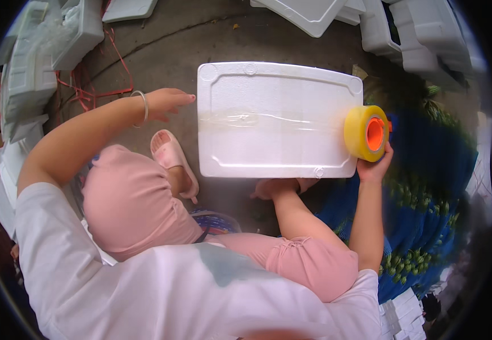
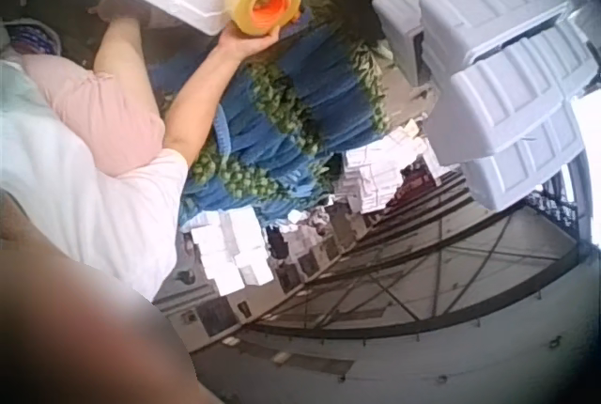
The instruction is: Packing blue-wrapped produce into foam boxes and preparing them with tape and plastic.
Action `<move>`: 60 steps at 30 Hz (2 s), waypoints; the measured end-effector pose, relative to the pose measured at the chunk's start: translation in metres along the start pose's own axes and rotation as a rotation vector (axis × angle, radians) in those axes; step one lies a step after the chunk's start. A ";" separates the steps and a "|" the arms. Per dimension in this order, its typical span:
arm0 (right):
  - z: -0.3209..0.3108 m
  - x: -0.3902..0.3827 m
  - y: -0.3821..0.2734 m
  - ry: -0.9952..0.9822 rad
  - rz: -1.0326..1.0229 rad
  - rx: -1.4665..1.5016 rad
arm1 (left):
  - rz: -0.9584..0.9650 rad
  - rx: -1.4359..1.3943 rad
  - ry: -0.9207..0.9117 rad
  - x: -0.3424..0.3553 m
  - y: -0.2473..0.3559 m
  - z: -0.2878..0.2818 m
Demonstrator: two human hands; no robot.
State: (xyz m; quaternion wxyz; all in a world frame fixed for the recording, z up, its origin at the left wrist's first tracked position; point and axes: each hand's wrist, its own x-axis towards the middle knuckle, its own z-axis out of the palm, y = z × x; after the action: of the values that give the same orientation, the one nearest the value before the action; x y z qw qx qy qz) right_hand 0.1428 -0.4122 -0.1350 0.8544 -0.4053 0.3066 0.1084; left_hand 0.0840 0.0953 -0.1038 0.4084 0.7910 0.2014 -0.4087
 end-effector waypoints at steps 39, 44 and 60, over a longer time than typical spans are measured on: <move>0.283 -0.068 0.197 -0.480 -0.067 -0.510 | -0.168 -0.159 1.326 -0.041 -0.288 -0.081; 0.263 -0.132 0.103 -0.605 -0.564 -1.590 | 0.027 -0.063 1.525 -0.078 -0.293 0.000; -0.011 -0.193 -0.040 0.212 -0.682 -1.910 | 0.191 -0.561 0.781 -0.140 -0.316 0.160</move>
State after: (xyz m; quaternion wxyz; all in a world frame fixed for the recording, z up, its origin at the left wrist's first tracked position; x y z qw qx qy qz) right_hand 0.0035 -0.4340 0.0029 0.1278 -0.9910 0.0341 0.0222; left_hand -0.2813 0.1522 -0.1953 0.5351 0.7597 0.3685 0.0278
